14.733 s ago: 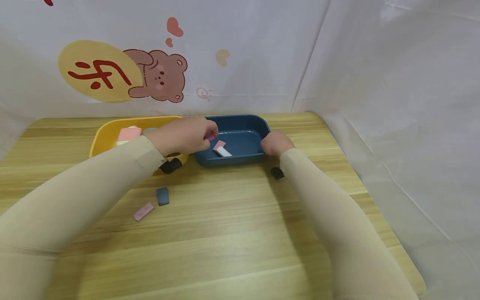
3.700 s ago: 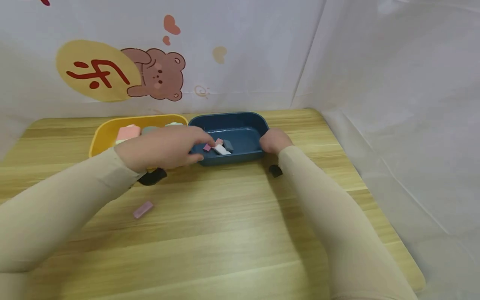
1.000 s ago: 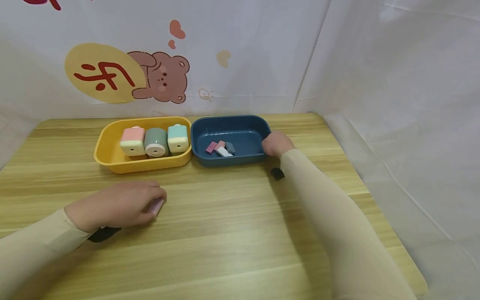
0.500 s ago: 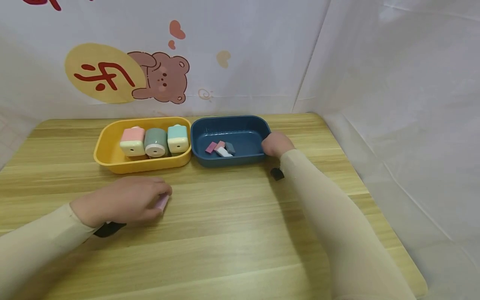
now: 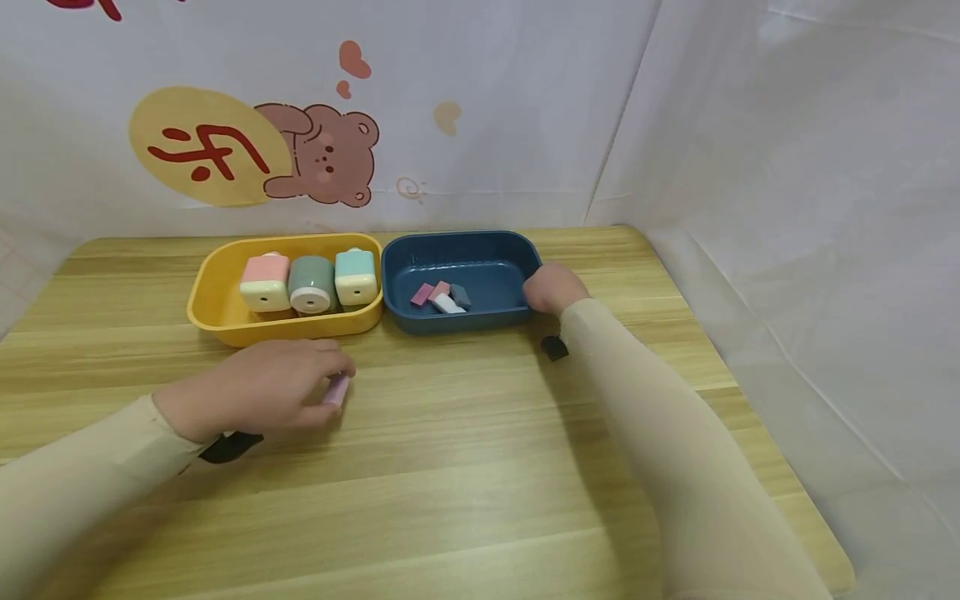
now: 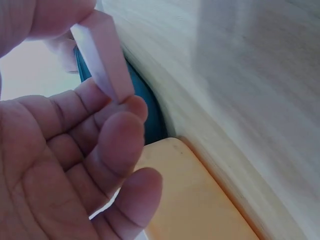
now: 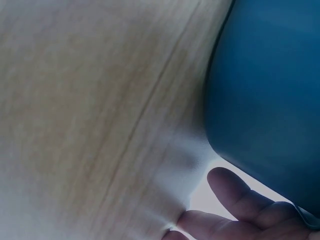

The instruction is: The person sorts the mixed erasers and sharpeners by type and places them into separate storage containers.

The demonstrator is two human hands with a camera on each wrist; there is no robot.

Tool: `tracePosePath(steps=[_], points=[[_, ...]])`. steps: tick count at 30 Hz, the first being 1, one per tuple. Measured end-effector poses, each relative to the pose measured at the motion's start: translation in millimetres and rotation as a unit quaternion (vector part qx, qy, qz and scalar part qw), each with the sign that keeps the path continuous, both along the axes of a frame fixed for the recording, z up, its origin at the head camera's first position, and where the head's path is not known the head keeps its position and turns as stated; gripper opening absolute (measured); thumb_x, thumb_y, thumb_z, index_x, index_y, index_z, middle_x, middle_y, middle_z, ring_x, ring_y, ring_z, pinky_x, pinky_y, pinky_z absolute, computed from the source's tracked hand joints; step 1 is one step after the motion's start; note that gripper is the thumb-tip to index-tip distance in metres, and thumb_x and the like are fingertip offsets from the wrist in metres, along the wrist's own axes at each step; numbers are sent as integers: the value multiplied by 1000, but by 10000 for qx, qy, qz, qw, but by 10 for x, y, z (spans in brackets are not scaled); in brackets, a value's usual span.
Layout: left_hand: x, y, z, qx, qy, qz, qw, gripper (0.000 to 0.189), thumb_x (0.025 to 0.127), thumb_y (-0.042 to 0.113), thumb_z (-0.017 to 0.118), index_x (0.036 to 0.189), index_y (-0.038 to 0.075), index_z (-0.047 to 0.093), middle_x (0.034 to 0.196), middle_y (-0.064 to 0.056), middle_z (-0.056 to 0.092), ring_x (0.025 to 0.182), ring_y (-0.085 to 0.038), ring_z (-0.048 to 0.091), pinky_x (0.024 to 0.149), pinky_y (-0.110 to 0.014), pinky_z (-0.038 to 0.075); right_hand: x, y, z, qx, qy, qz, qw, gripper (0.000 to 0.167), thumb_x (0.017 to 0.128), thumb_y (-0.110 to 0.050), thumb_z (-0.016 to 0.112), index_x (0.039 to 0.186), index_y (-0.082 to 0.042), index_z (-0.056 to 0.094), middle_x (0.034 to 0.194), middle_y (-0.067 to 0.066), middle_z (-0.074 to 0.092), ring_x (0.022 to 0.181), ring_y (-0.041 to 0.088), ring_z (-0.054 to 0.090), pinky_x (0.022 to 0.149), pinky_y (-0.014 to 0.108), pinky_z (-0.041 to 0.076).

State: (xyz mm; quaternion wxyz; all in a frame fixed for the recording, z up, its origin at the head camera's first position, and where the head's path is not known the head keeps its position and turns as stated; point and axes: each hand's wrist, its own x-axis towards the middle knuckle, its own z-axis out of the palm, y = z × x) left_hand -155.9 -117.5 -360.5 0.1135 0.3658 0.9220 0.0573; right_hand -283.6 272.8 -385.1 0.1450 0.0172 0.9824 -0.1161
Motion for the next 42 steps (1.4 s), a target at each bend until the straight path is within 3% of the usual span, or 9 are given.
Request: tracePosePath(steps=[5,16,23,35,42], points=[[-30,24,18,84,18,-2,10000,18,92,33,71,104,20,65,86,8,55,78,-11,53,69,-29,45,-2,-3,1,-20,-49,-53,10000,24,91,-17,40,75,-8,54,109,23,64,95,35,59,88,45,51],[-65,72,77,78,94,1,9999,35,93,43,74,116,18,67,94,8,60,84,-11,56,76,-31,50,4,0,7,-2,-7,-9,10000,25,92,-17,40,71,-10,52,101,20,64,91,34,60,85,42,50],[-100,111,137,252,243,28,9994,29,93,43,74,108,21,65,93,9,62,84,-10,56,77,-30,51,12,10,5,-23,2,-37,10000,25,92,-18,40,73,-9,52,105,22,64,92,35,60,86,44,51],[-246,245,252,342,352,85,9988,25,92,44,73,103,23,64,94,9,61,84,-13,58,75,-30,50,4,4,13,-79,-68,-70,9999,25,92,-17,40,70,-11,50,91,15,60,86,32,59,79,39,48],[-325,337,332,412,474,103,9980,22,94,38,67,105,20,65,96,4,64,85,-14,58,74,-31,51,-10,-7,7,-38,-53,-65,10000,24,92,-17,40,71,-10,52,96,18,62,87,32,59,81,40,49]])
